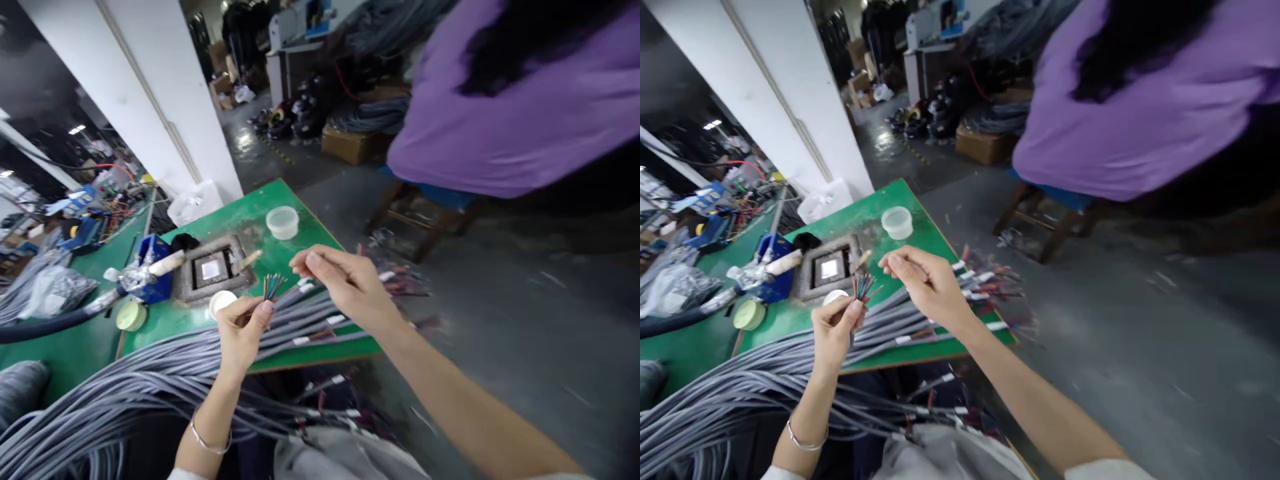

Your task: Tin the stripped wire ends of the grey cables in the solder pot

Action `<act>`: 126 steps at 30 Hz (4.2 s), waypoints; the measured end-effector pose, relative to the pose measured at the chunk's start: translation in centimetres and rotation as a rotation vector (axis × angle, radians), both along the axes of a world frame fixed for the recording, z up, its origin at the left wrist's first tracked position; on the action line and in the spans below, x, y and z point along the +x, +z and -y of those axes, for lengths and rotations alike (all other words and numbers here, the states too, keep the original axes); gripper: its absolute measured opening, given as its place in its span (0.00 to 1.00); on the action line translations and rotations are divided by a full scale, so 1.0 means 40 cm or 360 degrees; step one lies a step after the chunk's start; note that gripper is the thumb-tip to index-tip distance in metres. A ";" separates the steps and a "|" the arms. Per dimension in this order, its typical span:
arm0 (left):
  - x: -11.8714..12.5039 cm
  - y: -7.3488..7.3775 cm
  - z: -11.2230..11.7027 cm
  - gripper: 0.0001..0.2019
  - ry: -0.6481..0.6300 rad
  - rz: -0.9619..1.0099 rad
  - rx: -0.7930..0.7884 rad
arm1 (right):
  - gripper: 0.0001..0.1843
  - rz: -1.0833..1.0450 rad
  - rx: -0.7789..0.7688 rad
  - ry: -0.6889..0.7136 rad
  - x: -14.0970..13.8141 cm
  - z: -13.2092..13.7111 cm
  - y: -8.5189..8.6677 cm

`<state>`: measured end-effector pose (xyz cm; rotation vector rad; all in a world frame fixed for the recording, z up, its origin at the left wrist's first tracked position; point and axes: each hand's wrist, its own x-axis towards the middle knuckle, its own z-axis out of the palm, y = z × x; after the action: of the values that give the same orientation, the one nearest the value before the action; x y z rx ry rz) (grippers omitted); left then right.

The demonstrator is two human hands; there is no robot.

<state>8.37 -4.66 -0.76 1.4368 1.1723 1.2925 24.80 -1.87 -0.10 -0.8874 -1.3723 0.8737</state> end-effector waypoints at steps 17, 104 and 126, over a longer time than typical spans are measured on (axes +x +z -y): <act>-0.053 0.014 -0.053 0.13 0.0314 0.0319 -0.0052 | 0.09 -0.0219 -0.0212 0.0762 -0.123 -0.111 0.005; -0.050 -0.024 -0.058 0.09 0.0213 0.0439 -0.0099 | 0.13 0.0468 0.1128 -0.0228 -0.102 -0.121 -0.007; -0.036 -0.029 -0.056 0.13 0.0314 0.0269 0.0110 | 0.14 0.0410 0.1060 -0.0389 -0.099 -0.114 -0.001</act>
<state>6.91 -2.40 -1.93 1.2567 1.1874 1.5726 20.86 2.69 -0.15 -0.6323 -1.5943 0.0863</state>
